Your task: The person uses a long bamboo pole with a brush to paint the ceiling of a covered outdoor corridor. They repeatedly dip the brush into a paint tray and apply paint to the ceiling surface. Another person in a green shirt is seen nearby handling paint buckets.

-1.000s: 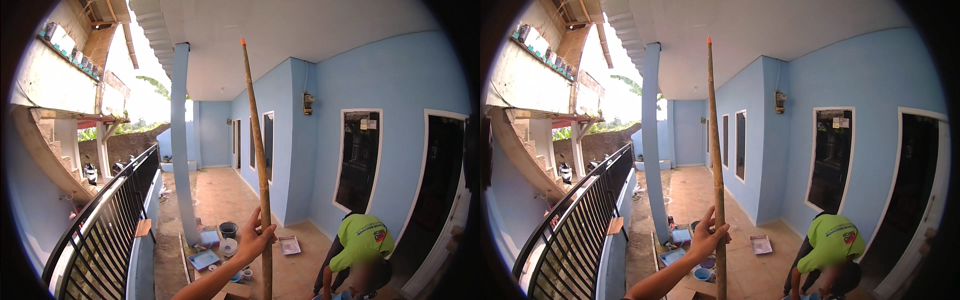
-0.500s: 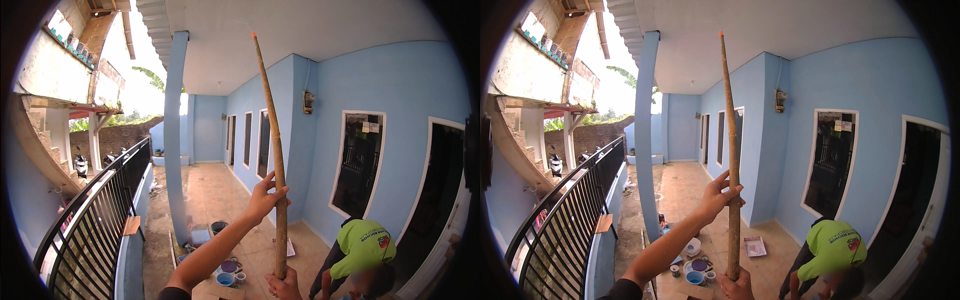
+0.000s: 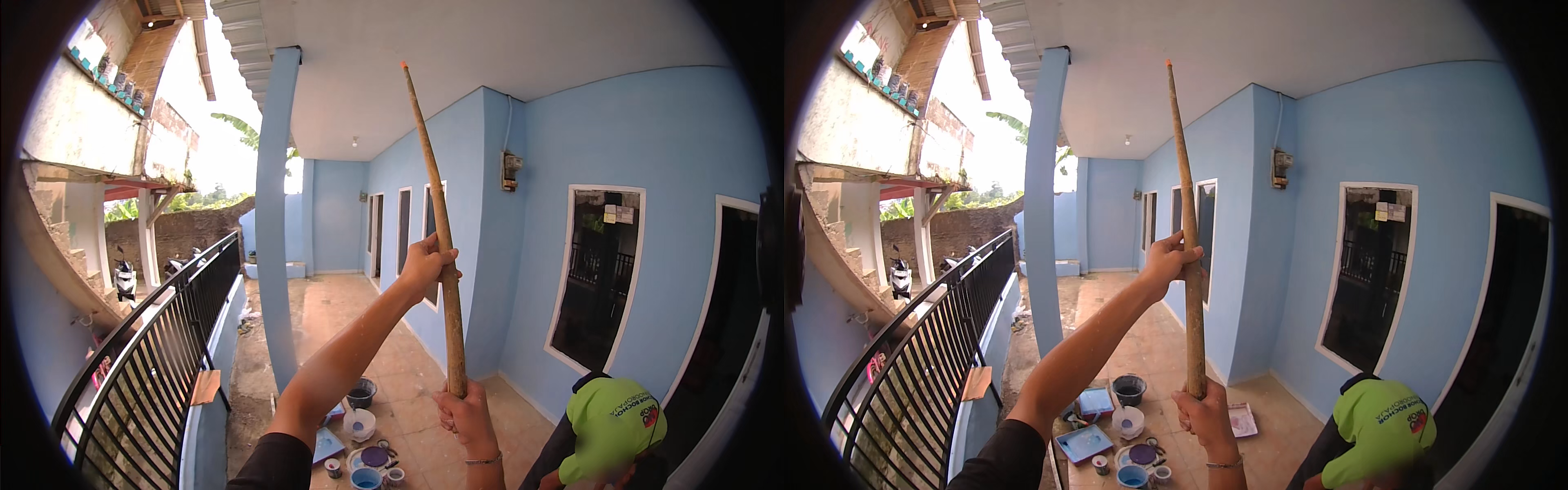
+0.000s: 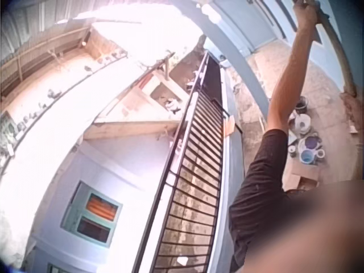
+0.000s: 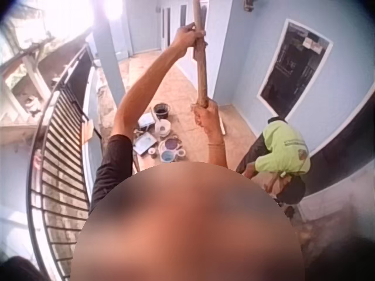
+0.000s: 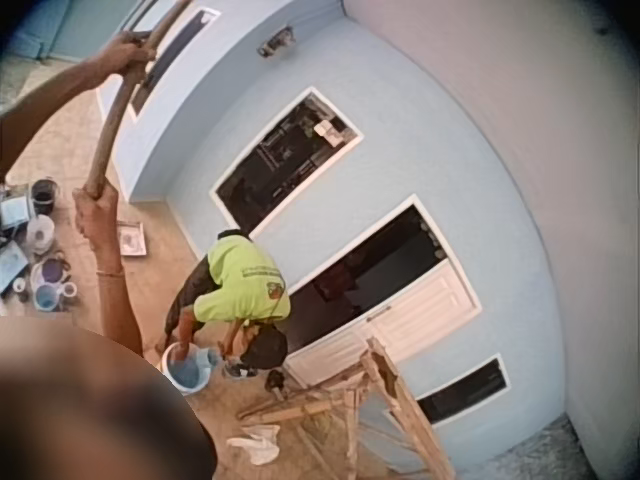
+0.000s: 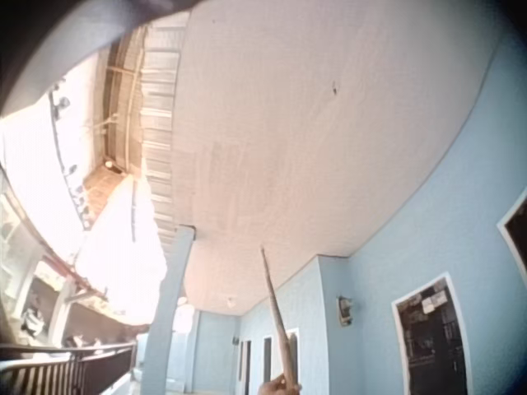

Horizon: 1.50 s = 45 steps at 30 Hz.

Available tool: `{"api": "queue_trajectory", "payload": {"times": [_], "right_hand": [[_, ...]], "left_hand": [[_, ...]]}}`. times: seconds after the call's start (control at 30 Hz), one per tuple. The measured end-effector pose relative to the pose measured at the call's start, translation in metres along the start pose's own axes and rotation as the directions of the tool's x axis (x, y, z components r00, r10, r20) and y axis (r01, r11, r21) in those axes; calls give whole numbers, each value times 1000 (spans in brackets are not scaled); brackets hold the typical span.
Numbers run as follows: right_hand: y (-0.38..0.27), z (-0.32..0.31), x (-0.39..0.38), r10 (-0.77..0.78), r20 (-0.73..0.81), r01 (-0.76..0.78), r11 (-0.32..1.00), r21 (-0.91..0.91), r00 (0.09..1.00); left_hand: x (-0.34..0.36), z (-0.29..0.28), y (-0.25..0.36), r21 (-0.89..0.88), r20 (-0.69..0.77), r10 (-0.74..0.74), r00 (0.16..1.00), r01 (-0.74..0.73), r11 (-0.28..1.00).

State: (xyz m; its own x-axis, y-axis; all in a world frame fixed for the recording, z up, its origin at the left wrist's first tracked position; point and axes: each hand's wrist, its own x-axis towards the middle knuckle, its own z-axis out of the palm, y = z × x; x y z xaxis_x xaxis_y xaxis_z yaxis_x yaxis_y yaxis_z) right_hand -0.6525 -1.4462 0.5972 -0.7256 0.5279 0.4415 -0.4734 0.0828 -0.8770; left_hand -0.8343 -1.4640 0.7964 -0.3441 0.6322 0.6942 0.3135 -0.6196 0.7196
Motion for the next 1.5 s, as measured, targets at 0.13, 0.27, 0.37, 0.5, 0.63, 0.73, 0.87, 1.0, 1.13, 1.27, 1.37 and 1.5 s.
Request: {"api": "queue_trajectory", "payload": {"times": [0.13, 0.27, 0.37, 0.5, 0.63, 0.73, 0.87, 1.0, 1.13, 1.27, 1.37, 1.5], "right_hand": [[4, -12, -1, 4, 20, -4, 1000, -4, 1000], [18, -31, -51, 30, -2, -30, 999, 16, 1000], [21, -46, -110, 72, -5, -71, 996, 45, 997], [12, -65, -195, -37, -9, 37, 999, 24, 999], [7, -89, -267, 19, -30, -19, 1000, 15, 999], [11, -99, -307, 44, -37, -43, 999, 19, 998], [11, -105, -334, 79, -52, -78, 997, 21, 995], [11, -105, -322, -8, -52, 7, 1000, -6, 999], [14, -100, -277, -44, -71, 47, 998, 48, 997], [10, -95, -203, 63, -5, -63, 997, 36, 998], [12, -82, -137, 79, 5, -80, 995, 56, 997], [10, -64, -45, 10, -1, -10, 999, 40, 1000]], "left_hand": [[4, 3, -4, 12, 3, 0, 1000, 0, 1000], [-43, 35, -13, 17, 23, 11, 1000, -11, 1000], [-97, 71, -9, 20, -1, 12, 1000, -12, 1000], [-166, 126, 9, 33, 20, 28, 999, -29, 999], [-222, 172, 22, 44, 66, 43, 997, -46, 998], [-259, 195, 22, 48, 63, 24, 998, -27, 998], [-278, 211, 21, 44, 82, 33, 996, -37, 998], [-265, 213, 16, 21, 105, 52, 993, -55, 998], [-224, 195, 4, 16, 43, 54, 998, -55, 998], [-157, 153, -4, 23, 33, 37, 999, -38, 999], [-100, 115, -11, 13, 19, 38, 999, -38, 999], [-18, 70, -20, 89, -26, -3, 1000, 5, 996]]}}
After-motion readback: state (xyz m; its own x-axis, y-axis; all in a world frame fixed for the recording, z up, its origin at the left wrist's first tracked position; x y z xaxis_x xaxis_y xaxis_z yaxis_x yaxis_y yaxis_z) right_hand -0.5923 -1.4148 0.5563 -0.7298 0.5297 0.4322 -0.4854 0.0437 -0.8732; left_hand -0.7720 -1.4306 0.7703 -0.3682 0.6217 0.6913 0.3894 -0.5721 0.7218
